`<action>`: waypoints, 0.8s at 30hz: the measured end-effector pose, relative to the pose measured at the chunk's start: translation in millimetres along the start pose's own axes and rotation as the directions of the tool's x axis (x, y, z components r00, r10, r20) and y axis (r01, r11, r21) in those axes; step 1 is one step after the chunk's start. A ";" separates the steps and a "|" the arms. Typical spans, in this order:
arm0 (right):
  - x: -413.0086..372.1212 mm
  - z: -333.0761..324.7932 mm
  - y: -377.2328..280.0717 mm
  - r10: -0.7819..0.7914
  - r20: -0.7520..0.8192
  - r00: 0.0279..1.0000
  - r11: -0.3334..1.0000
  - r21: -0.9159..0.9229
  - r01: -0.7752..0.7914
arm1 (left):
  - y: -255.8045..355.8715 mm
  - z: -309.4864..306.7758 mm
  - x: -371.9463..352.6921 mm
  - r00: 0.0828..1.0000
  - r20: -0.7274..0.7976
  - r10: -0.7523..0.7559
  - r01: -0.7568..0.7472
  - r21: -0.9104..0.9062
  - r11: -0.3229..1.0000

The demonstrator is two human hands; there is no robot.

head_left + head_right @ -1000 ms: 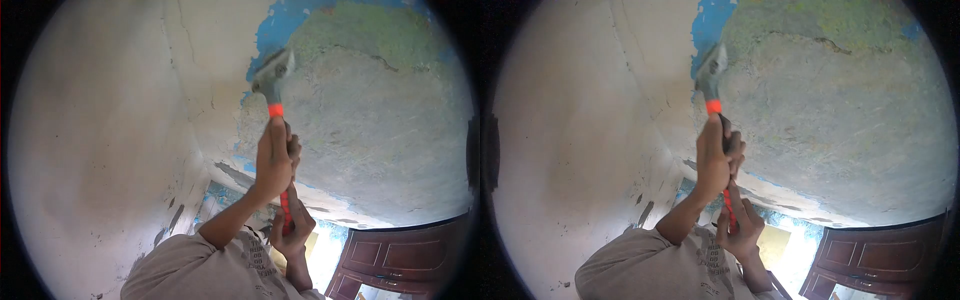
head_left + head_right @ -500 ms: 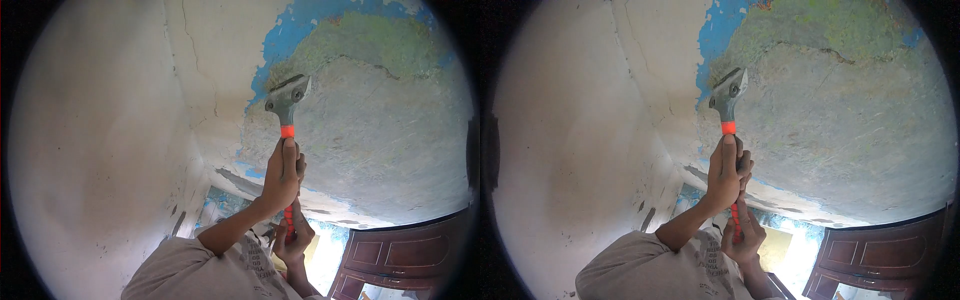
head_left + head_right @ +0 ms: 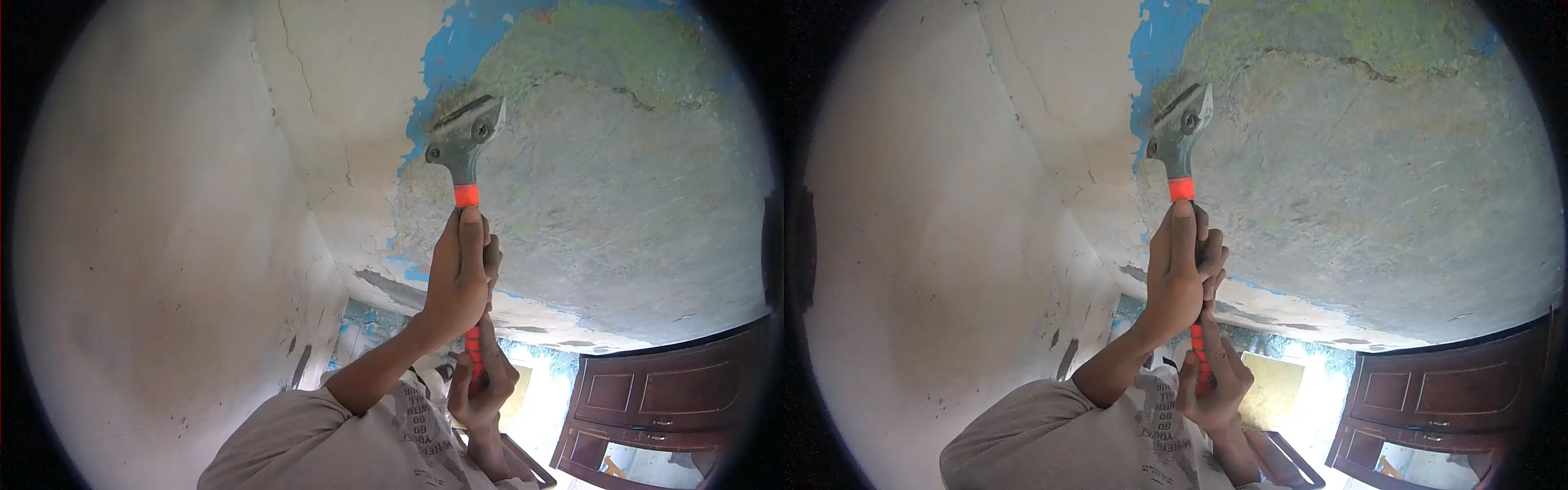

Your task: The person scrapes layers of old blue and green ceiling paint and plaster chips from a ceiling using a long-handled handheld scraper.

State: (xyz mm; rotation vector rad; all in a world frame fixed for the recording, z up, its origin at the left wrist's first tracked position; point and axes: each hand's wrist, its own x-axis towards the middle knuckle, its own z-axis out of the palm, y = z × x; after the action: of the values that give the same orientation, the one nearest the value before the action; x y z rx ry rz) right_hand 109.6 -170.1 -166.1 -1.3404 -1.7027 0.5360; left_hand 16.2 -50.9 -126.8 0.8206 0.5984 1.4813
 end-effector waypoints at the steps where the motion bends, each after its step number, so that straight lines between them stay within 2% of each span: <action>1: -3.7 2.0 3.2 -0.044 -0.036 0.998 0.999 0.009 0.045 | -4.1 0.1 -3.1 1.000 0.000 -0.001 0.001 0.003 1.000; 3: -3.1 5.8 15.1 -0.157 -0.115 0.981 0.987 0.015 0.160 | -13.6 3.0 -4.1 1.000 0.011 0.022 -0.022 0.003 1.000; 7: 4.3 6.0 6.2 -0.113 -0.096 0.989 0.992 0.041 0.117 | 4.0 -0.1 3.6 0.999 0.006 0.032 -0.032 -0.002 0.999; 9: 6.5 7.4 5.2 -0.143 -0.118 0.983 0.986 0.064 0.151 | 2.8 1.9 1.7 0.999 -0.005 0.041 -0.041 0.004 0.999; 12: -1.7 4.6 8.4 -0.115 -0.100 0.988 0.990 0.069 0.122 | -7.4 2.7 -3.7 1.000 -0.004 0.008 -0.008 0.016 1.000; 15: -0.4 2.8 -0.6 -0.030 -0.036 0.999 0.999 0.042 0.031 | -5.4 0.9 1.7 0.999 0.001 0.052 -0.052 0.020 0.998; 16: -0.7 1.6 -6.8 -0.010 -0.031 0.999 0.999 0.053 0.011 | 6.7 1.8 2.8 1.000 0.005 0.015 -0.015 -0.020 1.000; 18: 2.1 -1.5 -18.1 0.026 -0.013 1.000 0.997 0.072 -0.025 | 4.5 2.0 0.4 0.999 0.014 0.034 -0.033 -0.009 0.999; 20: -3.6 2.5 3.2 -0.096 -0.083 0.992 0.995 0.016 0.098 | 2.0 2.7 -0.6 0.999 0.021 0.034 -0.035 0.012 0.999; 22: 0.1 5.6 7.5 -0.137 -0.114 0.984 0.990 0.027 0.141 | -6.7 5.8 -1.5 1.000 0.020 0.017 -0.017 0.029 0.999; 24: 1.5 6.0 -4.2 -0.072 -0.093 0.993 0.990 0.115 0.083 | 3.4 3.8 2.1 0.999 0.023 0.040 -0.041 0.013 0.999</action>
State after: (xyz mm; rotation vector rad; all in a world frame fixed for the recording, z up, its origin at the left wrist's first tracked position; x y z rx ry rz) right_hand 102.2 -169.0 -165.4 -1.1909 -1.6176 0.5172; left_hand 17.1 -49.6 -121.5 0.8641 0.5783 1.5040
